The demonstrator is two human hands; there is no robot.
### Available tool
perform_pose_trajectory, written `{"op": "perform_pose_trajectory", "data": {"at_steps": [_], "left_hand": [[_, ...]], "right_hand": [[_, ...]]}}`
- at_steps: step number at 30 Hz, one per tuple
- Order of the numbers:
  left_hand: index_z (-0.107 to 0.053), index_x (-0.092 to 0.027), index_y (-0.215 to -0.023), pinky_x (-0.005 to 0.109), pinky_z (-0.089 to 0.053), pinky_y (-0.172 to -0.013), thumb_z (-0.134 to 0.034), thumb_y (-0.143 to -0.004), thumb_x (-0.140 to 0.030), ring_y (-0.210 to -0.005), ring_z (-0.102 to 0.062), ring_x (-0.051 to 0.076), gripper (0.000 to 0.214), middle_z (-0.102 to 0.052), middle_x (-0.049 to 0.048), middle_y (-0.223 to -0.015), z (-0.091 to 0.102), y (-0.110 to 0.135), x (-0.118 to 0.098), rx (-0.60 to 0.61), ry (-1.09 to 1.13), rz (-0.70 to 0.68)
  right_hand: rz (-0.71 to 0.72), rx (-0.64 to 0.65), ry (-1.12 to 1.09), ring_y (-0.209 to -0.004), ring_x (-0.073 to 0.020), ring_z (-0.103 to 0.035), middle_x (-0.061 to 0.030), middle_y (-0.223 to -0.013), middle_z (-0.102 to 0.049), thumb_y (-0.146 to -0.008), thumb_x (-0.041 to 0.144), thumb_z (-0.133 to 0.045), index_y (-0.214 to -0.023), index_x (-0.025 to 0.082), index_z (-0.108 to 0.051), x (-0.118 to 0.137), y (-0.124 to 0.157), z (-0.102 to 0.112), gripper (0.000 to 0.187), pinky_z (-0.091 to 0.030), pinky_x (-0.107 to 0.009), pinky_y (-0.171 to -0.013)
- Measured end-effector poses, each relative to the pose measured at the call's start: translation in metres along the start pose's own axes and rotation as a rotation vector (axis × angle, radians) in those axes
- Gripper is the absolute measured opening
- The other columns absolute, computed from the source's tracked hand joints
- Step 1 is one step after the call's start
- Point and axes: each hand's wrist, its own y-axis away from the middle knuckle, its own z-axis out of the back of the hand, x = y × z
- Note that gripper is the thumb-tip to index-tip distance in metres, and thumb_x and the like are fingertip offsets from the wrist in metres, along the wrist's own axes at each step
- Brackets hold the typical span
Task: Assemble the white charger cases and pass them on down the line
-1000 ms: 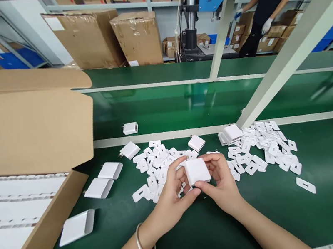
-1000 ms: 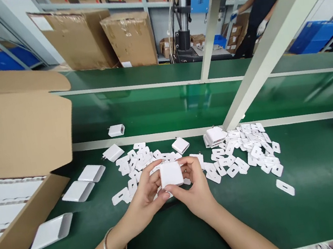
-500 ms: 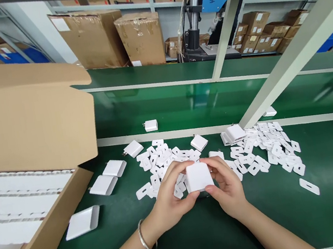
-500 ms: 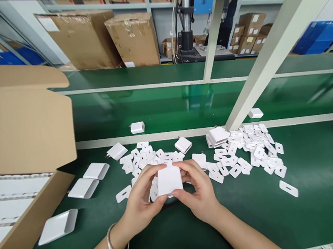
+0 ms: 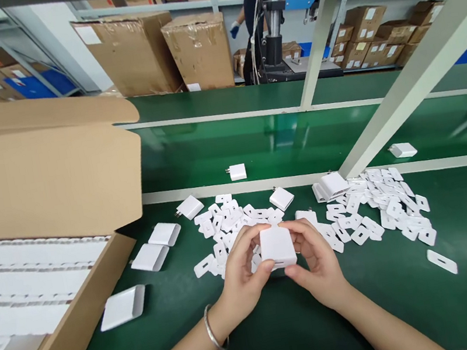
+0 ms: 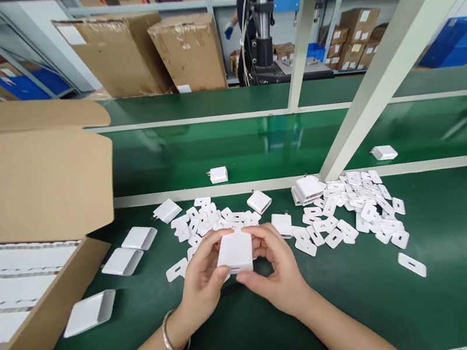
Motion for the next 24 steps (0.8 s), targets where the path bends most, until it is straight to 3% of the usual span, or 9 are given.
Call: {"op": "perform_pose_trajectory", "data": {"at_steps": [5,14,19,24], "left_hand": [[-0.068,-0.024,-0.129,0.038,-0.054,-0.092,-0.067,-0.097,-0.062,-0.106,-0.064,0.027,0.05,-0.067,0.01,-0.116,-0.0023,-0.0047,0.004,-0.068,0.051,0.05],[-0.068,-0.027,-0.133,0.037,-0.053,-0.093,-0.07,-0.097,-0.054,-0.109,-0.063,0.026,0.045,-0.065,0.0088,-0.118,-0.0016,-0.0052,0.006,-0.064,0.047,0.003],[-0.068,-0.026,-0.131,0.037,-0.053,-0.092,-0.072,-0.096,-0.053,-0.108,-0.063,0.026,0.044,-0.065,0.0093,-0.118,-0.0023,-0.0045,0.0038,-0.048,0.027,0.006],[-0.068,-0.025,-0.129,0.038,-0.055,-0.093,-0.07,-0.097,-0.055,-0.108,-0.065,0.027,0.044,-0.067,0.0101,-0.118,-0.0069,-0.0017,0.0002,-0.064,0.045,0.04]], "right_hand": [[-0.07,0.018,-0.038,-0.105,-0.0211,-0.069,-0.0044,-0.112,-0.057,-0.097,0.038,-0.076,-0.134,0.033,-0.062,0.0009,-0.0025,-0.0006,0.04,-0.064,-0.038,-0.091],[-0.063,0.101,-0.116,-0.116,-0.0233,-0.066,-0.006,-0.12,-0.053,-0.101,0.038,-0.07,-0.141,0.036,-0.058,0.0006,-0.0033,0.0029,0.042,-0.062,-0.04,-0.098],[-0.046,0.055,-0.139,-0.107,-0.0217,-0.067,-0.0062,-0.116,-0.054,-0.104,0.04,-0.065,-0.136,0.034,-0.064,-0.0044,-0.002,0.0021,0.033,-0.063,-0.037,-0.089],[0.009,-0.01,-0.019,-0.098,-0.0204,-0.067,-0.0055,-0.109,-0.056,-0.103,0.041,-0.067,-0.134,0.031,-0.064,-0.0054,0.0011,0.0004,0.033,-0.063,-0.035,-0.083]]}}
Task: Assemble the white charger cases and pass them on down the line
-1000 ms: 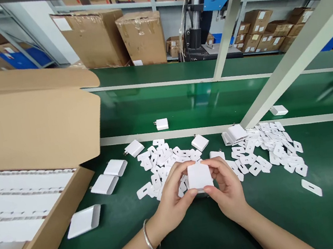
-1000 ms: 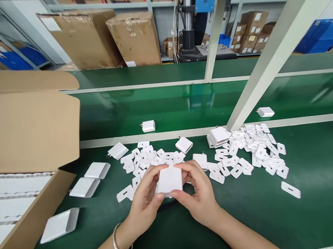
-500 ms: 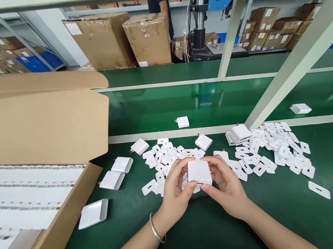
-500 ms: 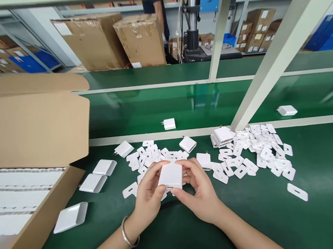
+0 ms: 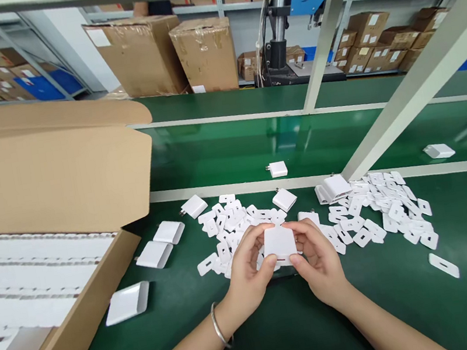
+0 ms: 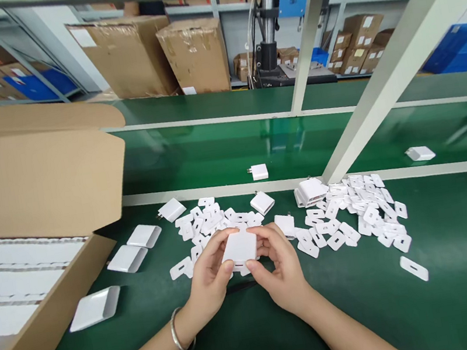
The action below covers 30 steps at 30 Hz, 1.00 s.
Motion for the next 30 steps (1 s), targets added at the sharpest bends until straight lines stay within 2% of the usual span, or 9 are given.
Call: {"op": "perform_pose_trajectory", "data": {"at_steps": [4,8,13,17,21,24,30], "left_hand": [[-0.068,-0.024,-0.127,0.04,-0.056,-0.094,-0.069,-0.096,-0.06,-0.111,-0.066,0.029,0.048,-0.069,0.0113,-0.12,-0.001,-0.001,0.004,-0.037,-0.027,0.036],[-0.066,-0.024,-0.131,0.045,-0.053,-0.106,-0.065,-0.099,-0.059,-0.123,-0.065,0.03,0.047,-0.069,0.012,-0.131,0.0,-0.003,0.008,-0.046,-0.027,0.114],[-0.061,-0.027,-0.144,0.046,-0.05,-0.112,-0.057,-0.104,-0.056,-0.134,-0.058,0.031,0.049,-0.062,0.0127,-0.144,0.001,-0.002,0.008,0.037,-0.002,0.083],[-0.059,-0.029,-0.144,0.043,-0.049,-0.11,-0.062,-0.104,-0.045,-0.129,-0.058,0.029,0.043,-0.061,0.0112,-0.139,0.001,0.0,0.009,0.053,-0.037,0.077],[-0.06,-0.029,-0.14,0.039,-0.051,-0.1,-0.065,-0.103,-0.043,-0.112,-0.061,0.025,0.04,-0.06,0.0096,-0.129,0.001,0.001,0.008,0.054,-0.086,0.024],[-0.06,-0.029,-0.139,0.036,-0.052,-0.091,-0.064,-0.103,-0.043,-0.1,-0.059,0.022,0.038,-0.059,0.0086,-0.123,0.0,0.001,0.005,0.073,-0.107,-0.027],[-0.055,-0.032,-0.143,0.034,-0.05,-0.083,-0.066,-0.101,-0.044,-0.099,-0.057,0.024,0.045,-0.055,0.0067,-0.113,0.004,0.005,0.004,0.127,-0.201,-0.157]], "right_hand": [[-0.025,-0.034,0.046,-0.096,-0.0206,-0.067,-0.0057,-0.108,-0.059,-0.103,0.044,-0.065,-0.133,0.031,-0.065,-0.005,-0.001,-0.002,0.033,-0.063,-0.034,-0.08],[-0.103,-0.068,0.013,-0.1,-0.0216,-0.067,-0.0055,-0.107,-0.06,-0.102,0.048,-0.066,-0.129,0.03,-0.066,-0.012,-0.003,-0.003,0.033,-0.062,-0.036,-0.085],[-0.135,-0.092,-0.051,-0.102,-0.0225,-0.066,-0.0064,-0.112,-0.06,-0.101,0.05,-0.066,-0.13,0.03,-0.065,-0.014,-0.004,-0.003,0.035,-0.061,-0.038,-0.088],[-0.115,-0.058,-0.077,-0.103,-0.0225,-0.066,-0.0063,-0.112,-0.058,-0.103,0.049,-0.064,-0.132,0.031,-0.065,-0.01,-0.005,0.0,0.035,-0.061,-0.037,-0.087],[-0.159,0.01,-0.096,-0.106,-0.023,-0.067,-0.0056,-0.114,-0.058,-0.095,0.047,-0.077,-0.132,0.033,-0.066,-0.004,-0.007,0.004,0.042,-0.063,-0.036,-0.086],[-0.171,0.023,-0.077,-0.1,-0.0202,-0.067,-0.0036,-0.108,-0.057,-0.092,0.043,-0.082,-0.126,0.033,-0.07,0.002,-0.009,0.006,0.038,-0.062,-0.034,-0.087],[-0.119,0.126,-0.138,-0.099,-0.0191,-0.065,-0.0024,-0.109,-0.055,-0.09,0.037,-0.085,-0.126,0.036,-0.07,0.016,-0.012,0.013,0.039,-0.061,-0.032,-0.086]]}}
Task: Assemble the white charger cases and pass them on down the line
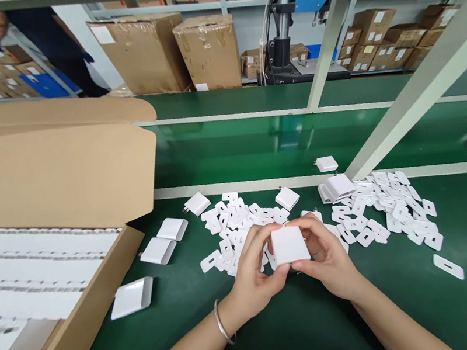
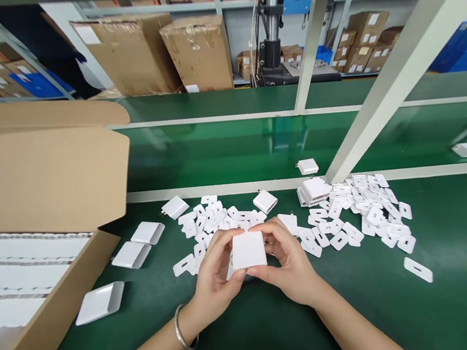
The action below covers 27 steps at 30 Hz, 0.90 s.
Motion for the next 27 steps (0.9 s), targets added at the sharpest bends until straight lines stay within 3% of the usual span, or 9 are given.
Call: {"op": "perform_pose_trajectory", "data": {"at_steps": [8,18,21,24,27], "left_hand": [[-0.05,-0.031,-0.149,0.039,-0.053,-0.091,-0.064,-0.1,-0.04,-0.099,-0.057,0.024,0.051,-0.052,0.0076,-0.114,0.002,0.002,-0.005,0.008,-0.084,-0.144],[-0.06,-0.035,-0.144,0.034,-0.053,-0.085,-0.074,-0.096,-0.049,-0.1,-0.055,0.023,0.052,-0.052,0.0056,-0.112,-0.001,0.002,-0.008,-0.011,0.168,-0.012],[-0.058,-0.037,-0.148,0.037,-0.051,-0.097,-0.071,-0.099,-0.046,-0.113,-0.057,0.025,0.051,-0.055,0.007,-0.121,0.002,-0.003,-0.005,0.044,0.278,0.075],[-0.04,-0.04,-0.162,0.044,-0.047,-0.109,-0.065,-0.102,-0.046,-0.125,-0.056,0.028,0.065,-0.053,0.0089,-0.14,0.009,-0.008,-0.003,0.14,0.358,0.18],[-0.023,-0.04,-0.167,0.047,-0.046,-0.11,-0.066,-0.101,-0.047,-0.12,-0.058,0.026,0.079,-0.048,0.0104,-0.15,0.014,-0.009,-0.005,0.165,0.289,0.239]], "right_hand": [[0.008,0.097,-0.069,-0.108,-0.023,-0.063,-0.0032,-0.115,-0.05,-0.087,0.04,-0.087,-0.13,0.04,-0.067,0.003,0.004,0.005,0.047,-0.058,-0.035,-0.088],[0.055,0.063,-0.018,-0.1,-0.0207,-0.063,-0.0026,-0.111,-0.05,-0.092,0.046,-0.081,-0.131,0.038,-0.063,0.001,0.004,0.0,0.044,-0.059,-0.033,-0.082],[0.132,-0.027,0.145,-0.096,-0.0196,-0.062,-0.0029,-0.11,-0.05,-0.095,0.038,-0.078,-0.133,0.036,-0.06,-0.005,0.005,-0.003,0.042,-0.059,-0.032,-0.078],[0.291,-0.164,0.51,-0.105,-0.0232,-0.059,-0.0051,-0.114,-0.049,-0.093,0.023,-0.076,-0.135,0.033,-0.056,-0.011,0.005,-0.004,0.048,-0.059,-0.037,-0.085],[0.477,-0.221,0.825,-0.111,-0.0263,-0.057,-0.0085,-0.119,-0.048,-0.089,0.013,-0.074,-0.138,0.029,-0.053,-0.019,0.005,-0.002,0.056,-0.059,-0.042,-0.088]]}}
